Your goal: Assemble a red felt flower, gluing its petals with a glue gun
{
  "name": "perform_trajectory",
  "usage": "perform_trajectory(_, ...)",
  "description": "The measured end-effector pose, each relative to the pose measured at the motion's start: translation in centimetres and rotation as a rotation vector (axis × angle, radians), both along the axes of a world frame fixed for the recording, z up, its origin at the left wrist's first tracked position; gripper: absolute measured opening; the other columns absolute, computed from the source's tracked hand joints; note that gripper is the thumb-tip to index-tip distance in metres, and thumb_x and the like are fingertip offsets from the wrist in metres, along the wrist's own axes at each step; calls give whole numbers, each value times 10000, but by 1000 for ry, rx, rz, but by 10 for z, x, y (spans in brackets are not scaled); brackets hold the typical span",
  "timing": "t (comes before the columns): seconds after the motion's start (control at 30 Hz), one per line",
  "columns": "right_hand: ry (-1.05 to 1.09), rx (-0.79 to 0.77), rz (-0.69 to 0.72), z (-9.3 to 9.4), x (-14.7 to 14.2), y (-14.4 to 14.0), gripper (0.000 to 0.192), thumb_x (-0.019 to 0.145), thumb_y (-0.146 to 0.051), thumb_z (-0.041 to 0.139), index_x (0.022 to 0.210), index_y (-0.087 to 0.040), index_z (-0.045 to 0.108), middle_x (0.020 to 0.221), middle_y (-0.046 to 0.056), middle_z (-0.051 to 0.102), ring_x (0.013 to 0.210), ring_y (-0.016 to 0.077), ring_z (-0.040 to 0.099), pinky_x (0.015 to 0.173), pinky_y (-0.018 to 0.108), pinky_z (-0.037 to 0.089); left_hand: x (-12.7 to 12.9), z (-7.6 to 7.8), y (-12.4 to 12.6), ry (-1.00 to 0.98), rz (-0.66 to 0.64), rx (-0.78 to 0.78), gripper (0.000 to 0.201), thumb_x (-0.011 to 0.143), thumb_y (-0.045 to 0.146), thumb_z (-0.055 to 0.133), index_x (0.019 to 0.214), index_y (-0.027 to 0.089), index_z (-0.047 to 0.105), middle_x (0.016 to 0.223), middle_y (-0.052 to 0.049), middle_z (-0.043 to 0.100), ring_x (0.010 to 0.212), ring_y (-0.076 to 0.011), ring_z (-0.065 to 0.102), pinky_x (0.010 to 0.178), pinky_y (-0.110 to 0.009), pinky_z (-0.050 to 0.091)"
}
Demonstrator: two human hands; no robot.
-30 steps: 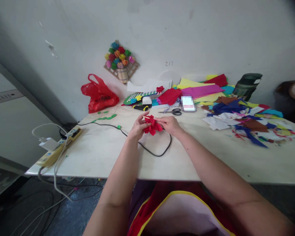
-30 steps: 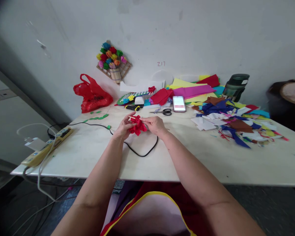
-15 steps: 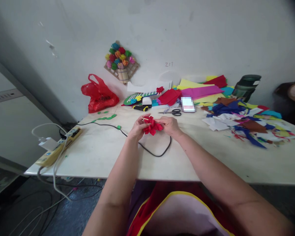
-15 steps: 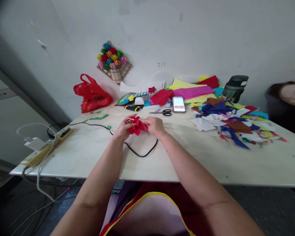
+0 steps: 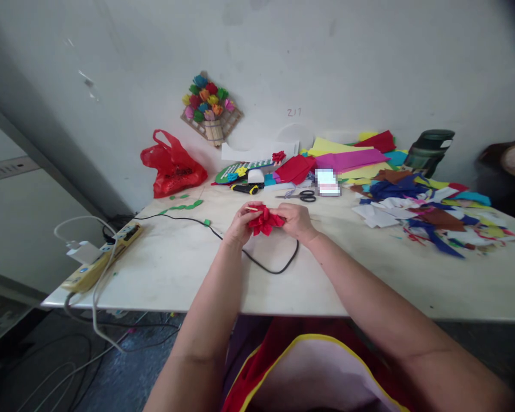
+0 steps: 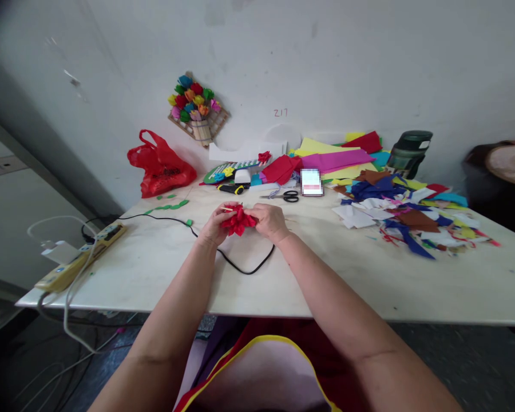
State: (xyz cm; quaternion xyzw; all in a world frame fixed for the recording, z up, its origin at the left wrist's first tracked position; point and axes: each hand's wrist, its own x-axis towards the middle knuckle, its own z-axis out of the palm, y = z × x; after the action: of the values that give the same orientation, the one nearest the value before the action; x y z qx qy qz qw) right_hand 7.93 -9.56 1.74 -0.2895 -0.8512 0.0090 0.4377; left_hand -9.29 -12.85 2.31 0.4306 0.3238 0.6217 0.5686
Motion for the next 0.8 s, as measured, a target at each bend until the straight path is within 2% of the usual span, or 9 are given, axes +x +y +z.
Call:
perform_trajectory(0.1, -50, 49, -26, 1, 0, -1, 240, 858, -278, 533, 927, -241, 760, 672, 23, 621, 645, 133, 534, 569, 234, 319, 2, 0, 1, -25, 32, -19, 319, 591, 256, 779, 844, 148, 618, 774, -25, 663, 664, -113, 618, 623, -225, 477)
perform_trajectory(0.4, -122, 91, -83, -2, -1, 0, 237, 851, -233, 534, 937, -248, 754, 715, 26, 654, 671, 135, 552, 575, 238, 326, 4, -1, 1, 47, 79, 42, 370, 585, 326, 821, 816, 144, 596, 702, -3, 643, 604, -96, 604, 581, -211, 462)
perform_trajectory(0.5, -109, 36, -88, -5, -2, 0, 254, 843, -215, 535, 989, -250, 741, 771, 26, 691, 715, 141, 591, 598, 229, 370, 3, 0, 1, 87, 103, 34, 400, 560, 327, 832, 815, 141, 586, 676, -1, 643, 578, -95, 601, 553, -206, 450)
perform_trajectory(0.63, -34, -88, -51, -6, -3, 1, 350, 807, -176, 570, 1127, -256, 685, 943, 19, 732, 855, 149, 645, 709, 215, 450, 1, 0, 1, 126, 107, 33, 432, 541, 331, 837, 833, 144, 581, 651, 8, 640, 565, -98, 606, 546, -206, 456)
perform_trajectory(0.8, 15, -246, 71, -3, 1, 5, 363, 774, -120, 544, 1076, -232, 711, 1043, 39, 729, 955, 184, 666, 834, 268, 500, -1, -1, 2, 171, 120, 33, 445, 525, 323, 839, 839, 145, 580, 638, 5, 645, 541, -98, 603, 530, -203, 456)
